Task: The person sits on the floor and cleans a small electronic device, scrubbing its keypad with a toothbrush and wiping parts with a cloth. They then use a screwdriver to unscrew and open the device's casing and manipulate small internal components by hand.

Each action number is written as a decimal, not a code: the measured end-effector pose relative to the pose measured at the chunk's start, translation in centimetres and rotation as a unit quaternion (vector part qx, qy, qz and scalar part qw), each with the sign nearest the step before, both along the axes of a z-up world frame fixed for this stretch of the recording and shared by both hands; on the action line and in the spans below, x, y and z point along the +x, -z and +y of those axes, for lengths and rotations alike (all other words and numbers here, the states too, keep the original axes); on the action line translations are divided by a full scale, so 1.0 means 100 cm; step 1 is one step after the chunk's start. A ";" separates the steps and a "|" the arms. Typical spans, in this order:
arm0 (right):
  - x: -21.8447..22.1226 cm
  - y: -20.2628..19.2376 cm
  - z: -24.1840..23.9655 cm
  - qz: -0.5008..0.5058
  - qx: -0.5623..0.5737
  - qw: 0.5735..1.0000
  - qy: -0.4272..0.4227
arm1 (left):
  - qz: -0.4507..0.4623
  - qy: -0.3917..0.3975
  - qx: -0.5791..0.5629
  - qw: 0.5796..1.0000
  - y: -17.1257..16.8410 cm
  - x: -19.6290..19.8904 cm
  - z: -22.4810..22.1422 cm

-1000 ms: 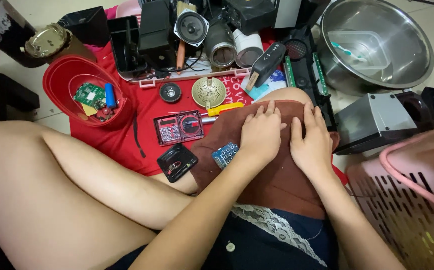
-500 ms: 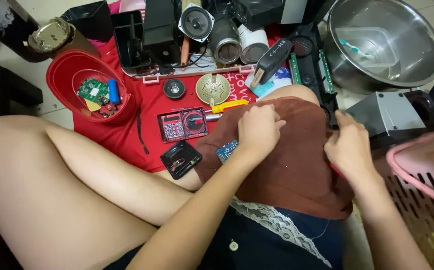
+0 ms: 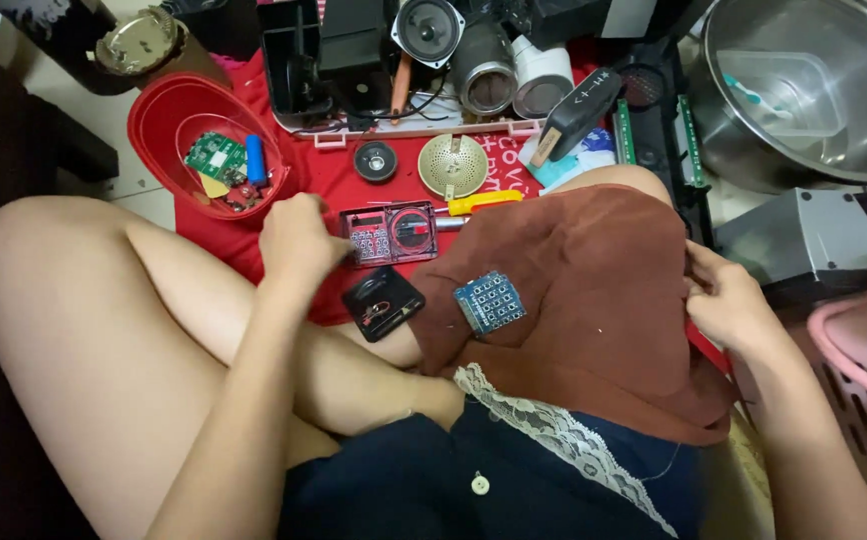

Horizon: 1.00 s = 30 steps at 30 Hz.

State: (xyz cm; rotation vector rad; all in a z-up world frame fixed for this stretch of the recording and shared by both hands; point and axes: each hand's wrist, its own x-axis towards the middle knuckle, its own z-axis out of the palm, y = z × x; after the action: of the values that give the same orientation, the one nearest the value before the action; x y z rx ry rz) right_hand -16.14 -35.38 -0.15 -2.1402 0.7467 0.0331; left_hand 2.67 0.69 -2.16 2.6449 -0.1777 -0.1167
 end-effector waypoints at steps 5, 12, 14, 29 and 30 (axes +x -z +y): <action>0.000 -0.002 0.000 0.033 -0.039 0.999 0.018 | -0.007 0.075 0.016 0.997 0.039 0.016 0.001; -0.005 -0.018 0.002 0.043 -0.052 0.988 0.139 | 0.026 0.054 0.017 0.998 0.054 0.028 -0.008; -0.006 -0.028 -0.001 -0.010 -0.074 0.988 0.138 | 0.001 0.049 0.006 0.999 0.060 0.031 -0.007; 0.016 -0.094 0.057 -0.257 0.236 0.932 0.098 | -0.023 -0.032 -0.407 0.913 -0.039 -0.005 -0.052; 0.018 -0.093 0.063 -0.249 0.241 0.927 0.143 | -0.047 -0.021 -0.412 0.910 -0.041 -0.011 -0.066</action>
State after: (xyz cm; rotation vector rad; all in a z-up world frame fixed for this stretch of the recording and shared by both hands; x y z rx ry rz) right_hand -14.31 -29.08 9.16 -1.4659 0.6528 -0.4273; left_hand 1.56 -5.90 1.95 1.8057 -0.1558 0.0878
